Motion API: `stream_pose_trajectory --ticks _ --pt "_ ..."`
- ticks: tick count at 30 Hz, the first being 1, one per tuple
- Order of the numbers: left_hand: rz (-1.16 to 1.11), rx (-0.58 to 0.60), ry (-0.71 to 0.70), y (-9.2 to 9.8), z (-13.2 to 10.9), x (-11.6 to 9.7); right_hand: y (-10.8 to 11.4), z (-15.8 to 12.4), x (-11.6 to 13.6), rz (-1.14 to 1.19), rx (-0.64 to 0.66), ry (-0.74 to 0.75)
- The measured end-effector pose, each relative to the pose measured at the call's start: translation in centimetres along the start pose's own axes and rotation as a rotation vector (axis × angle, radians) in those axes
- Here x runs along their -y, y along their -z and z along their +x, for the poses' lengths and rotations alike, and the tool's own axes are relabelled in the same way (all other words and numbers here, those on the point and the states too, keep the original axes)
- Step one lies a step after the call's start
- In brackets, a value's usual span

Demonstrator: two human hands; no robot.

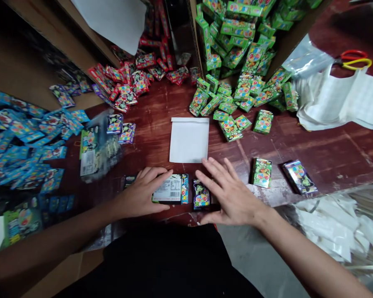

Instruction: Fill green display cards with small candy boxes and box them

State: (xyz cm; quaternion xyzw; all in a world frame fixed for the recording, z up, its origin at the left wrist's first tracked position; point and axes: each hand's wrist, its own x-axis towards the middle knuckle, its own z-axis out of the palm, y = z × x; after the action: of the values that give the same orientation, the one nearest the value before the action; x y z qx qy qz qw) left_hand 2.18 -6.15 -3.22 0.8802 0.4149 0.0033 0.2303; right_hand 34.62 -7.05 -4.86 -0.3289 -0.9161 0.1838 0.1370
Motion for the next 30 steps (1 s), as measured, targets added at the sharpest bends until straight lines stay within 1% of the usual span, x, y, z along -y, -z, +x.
stream_pose_trajectory --ticks 2,4,6,8,10,11,14,17,20,24,27,30 --pt "0.006 -0.001 0.014 -0.2 0.0 0.0 0.0 -0.7 -0.8 -0.012 0.042 -0.006" --pt "0.021 -0.013 0.018 -0.5 0.3 -0.1 -0.5 -1.1 -1.5 0.027 0.077 0.024" --pt "0.024 -0.017 -0.009 -0.7 0.6 -0.3 -1.2 -1.0 -1.9 0.080 0.071 0.047" --pt "-0.001 0.006 -0.076 -0.7 0.8 -0.5 -1.5 -0.7 -2.1 0.129 0.041 0.059" --pt "-0.035 0.033 -0.129 -0.6 0.9 -0.6 -1.1 -0.4 -2.0 0.197 0.011 0.085" --pt "-0.045 0.035 -0.127 -0.5 0.9 -0.6 -0.7 -0.3 -1.9 0.244 0.002 0.101" --pt "-0.053 -0.003 -0.049 -0.4 0.9 -0.6 0.3 -0.2 -1.5 0.351 0.004 0.124" --pt "-0.089 -0.020 -0.032 -0.5 1.0 -0.8 0.4 0.0 -1.2 0.321 0.006 0.120" --pt "-0.129 -0.034 -0.059 -0.7 1.2 -1.5 -0.6 0.6 -1.3 0.275 -0.024 0.109" --pt "-0.138 -0.053 -0.048 -1.2 1.7 -2.5 -2.0 1.8 -1.1 0.299 -0.030 0.081" --pt "-0.093 -0.046 -0.025 -1.5 1.9 -2.6 -1.7 1.7 -1.0 0.226 -0.048 0.034" --pt "-0.056 -0.057 0.006 -1.6 1.8 -2.5 -0.6 0.3 -1.0 0.113 -0.046 -0.065"
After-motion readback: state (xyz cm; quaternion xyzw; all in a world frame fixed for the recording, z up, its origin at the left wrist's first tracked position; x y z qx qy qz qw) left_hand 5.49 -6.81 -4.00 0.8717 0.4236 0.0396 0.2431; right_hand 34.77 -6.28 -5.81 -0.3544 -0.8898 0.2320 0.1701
